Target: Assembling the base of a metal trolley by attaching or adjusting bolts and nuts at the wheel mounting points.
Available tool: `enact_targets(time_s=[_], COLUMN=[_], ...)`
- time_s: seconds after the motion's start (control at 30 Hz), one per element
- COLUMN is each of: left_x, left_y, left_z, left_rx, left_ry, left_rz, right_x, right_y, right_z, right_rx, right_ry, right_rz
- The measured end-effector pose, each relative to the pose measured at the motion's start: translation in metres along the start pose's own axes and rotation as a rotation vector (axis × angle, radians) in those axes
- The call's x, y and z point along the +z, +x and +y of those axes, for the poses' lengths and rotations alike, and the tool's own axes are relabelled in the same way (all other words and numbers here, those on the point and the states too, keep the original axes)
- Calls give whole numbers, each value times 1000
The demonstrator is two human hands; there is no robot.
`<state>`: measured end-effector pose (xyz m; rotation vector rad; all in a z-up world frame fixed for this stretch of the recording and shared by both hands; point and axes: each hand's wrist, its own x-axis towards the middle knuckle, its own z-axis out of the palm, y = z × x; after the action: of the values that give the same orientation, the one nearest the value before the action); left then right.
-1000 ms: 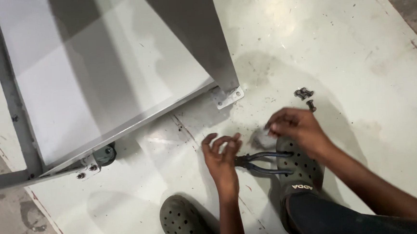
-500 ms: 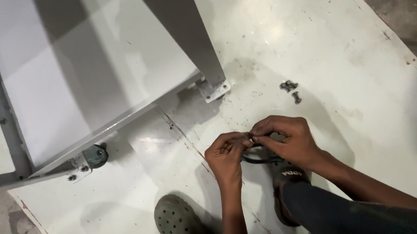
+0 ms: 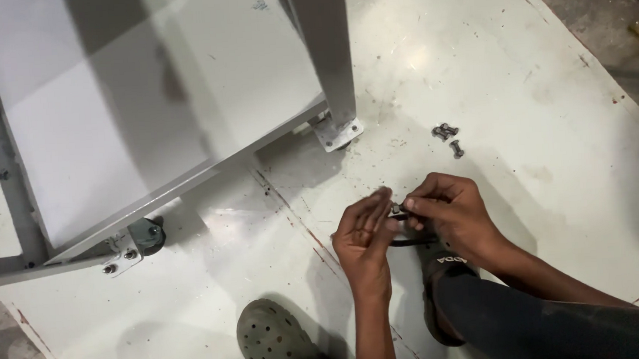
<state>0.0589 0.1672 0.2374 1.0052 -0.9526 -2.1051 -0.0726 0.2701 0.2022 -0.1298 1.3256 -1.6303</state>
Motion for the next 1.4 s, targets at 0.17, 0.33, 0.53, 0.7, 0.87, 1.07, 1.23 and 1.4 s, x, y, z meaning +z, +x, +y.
enact_targets(time_s=[0.17,0.33,0.53,0.7,0.87,1.07,1.23,1.4], left_x=[-4,-9,7,-8,-4,-3,-2,-6], left_y=[-1,0,2,2,4,4,2,6], left_z=[7,18,40,26,29,23,24,21], left_rx=[-168,53,-266,-59,-261,-154,-179,79], left_ry=[385,629,775,569,765,639,657,596], left_rz=[54,-104,-114,-184,-123,-134,-137,-172], right_x=[2,-2,0,-1,-6,-5,-7,-8], right_y=[-2,0,-1,-2,-1,-1,0,-1], right_z=[-2,-3,-6,-7,-2,-2,1,1], right_rx=[-20,-50,-25,-62,-47,-60,-44,-71], right_ry=[-128,-261,-293,-300,-331,-345,-329,-335], right_rz=[33,16,64,33,36,32,20,26])
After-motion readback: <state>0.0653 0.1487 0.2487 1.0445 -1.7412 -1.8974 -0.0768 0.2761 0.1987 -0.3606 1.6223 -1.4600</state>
